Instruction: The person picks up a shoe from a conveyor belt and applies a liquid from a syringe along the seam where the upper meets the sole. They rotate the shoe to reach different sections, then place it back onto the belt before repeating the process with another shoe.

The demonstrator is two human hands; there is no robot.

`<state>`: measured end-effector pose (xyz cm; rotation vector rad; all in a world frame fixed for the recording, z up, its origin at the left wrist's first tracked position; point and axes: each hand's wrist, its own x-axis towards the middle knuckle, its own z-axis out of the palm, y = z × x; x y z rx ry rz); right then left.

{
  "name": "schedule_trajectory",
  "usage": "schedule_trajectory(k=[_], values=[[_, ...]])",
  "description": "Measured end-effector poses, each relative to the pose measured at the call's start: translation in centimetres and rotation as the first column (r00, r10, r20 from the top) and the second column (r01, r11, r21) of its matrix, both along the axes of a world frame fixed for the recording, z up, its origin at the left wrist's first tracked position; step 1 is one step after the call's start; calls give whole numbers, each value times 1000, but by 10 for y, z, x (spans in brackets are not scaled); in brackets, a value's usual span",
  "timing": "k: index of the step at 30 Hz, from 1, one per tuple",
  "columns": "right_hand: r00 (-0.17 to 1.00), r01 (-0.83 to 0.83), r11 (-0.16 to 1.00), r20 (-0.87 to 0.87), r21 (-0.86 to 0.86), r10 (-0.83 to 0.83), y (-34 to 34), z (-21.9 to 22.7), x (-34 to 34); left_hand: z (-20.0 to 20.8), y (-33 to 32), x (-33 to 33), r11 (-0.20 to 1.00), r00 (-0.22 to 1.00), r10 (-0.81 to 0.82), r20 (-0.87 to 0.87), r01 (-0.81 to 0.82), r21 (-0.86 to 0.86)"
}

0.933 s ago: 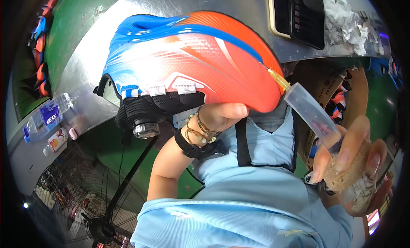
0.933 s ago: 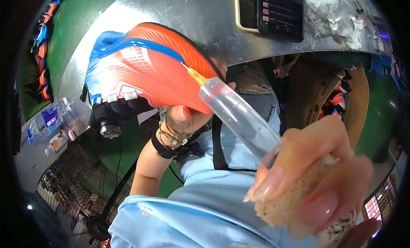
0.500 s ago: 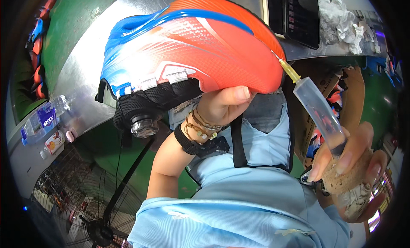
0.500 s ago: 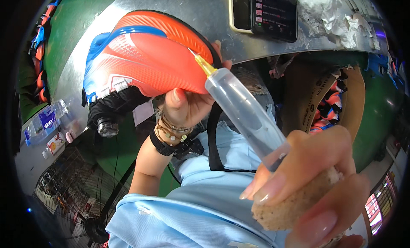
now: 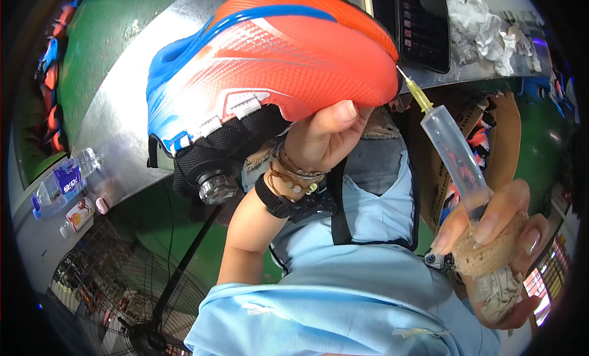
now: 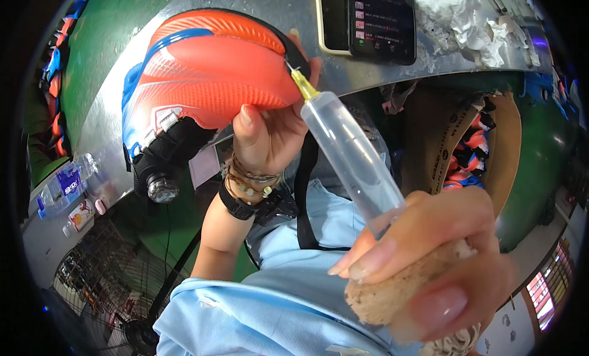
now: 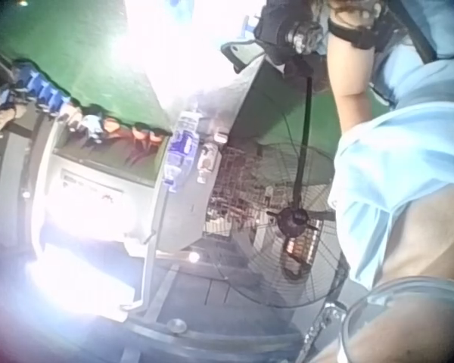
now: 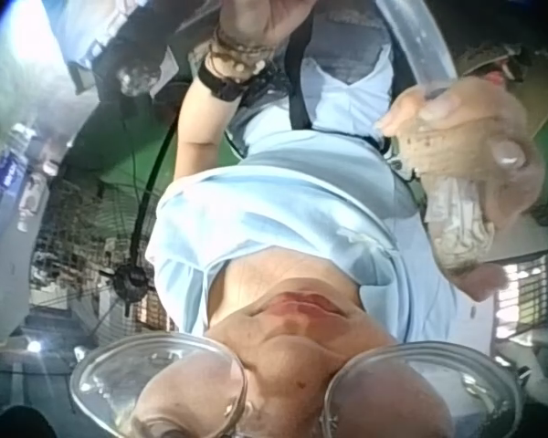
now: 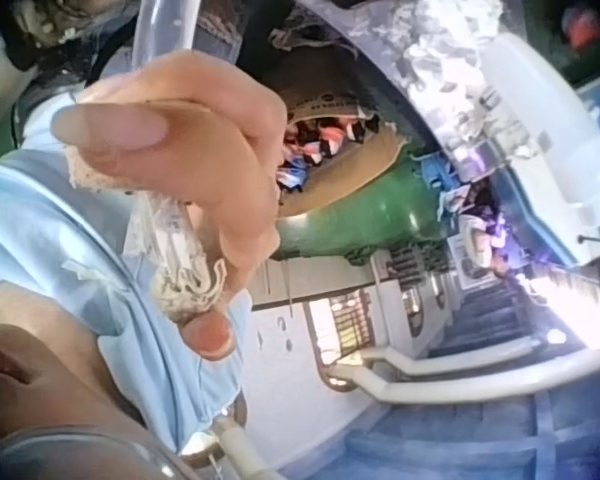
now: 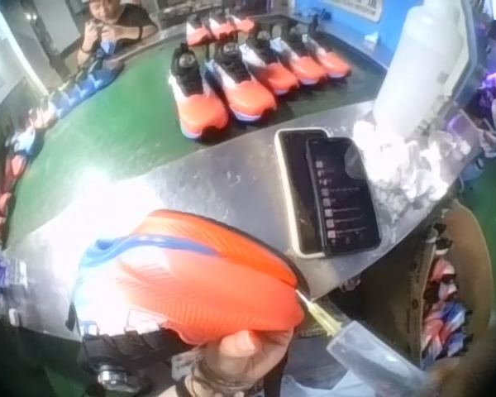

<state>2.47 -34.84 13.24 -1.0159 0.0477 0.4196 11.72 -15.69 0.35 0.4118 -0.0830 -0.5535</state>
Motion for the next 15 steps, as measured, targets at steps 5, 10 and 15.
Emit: schedule_trajectory(k=[5, 10, 15], values=[[990, 96, 896, 133, -434, -42, 29, 34, 15, 17, -13, 8, 987, 988, 157, 13, -157, 22], [816, 496, 843, 445, -210, -369, 65, 11, 23, 48, -11, 6, 959, 947, 247, -205, -208, 193], [800, 429, 880, 539, -203, -265, 66, -1, 20, 75, -5, 14, 957, 878, 266, -397, -189, 222]])
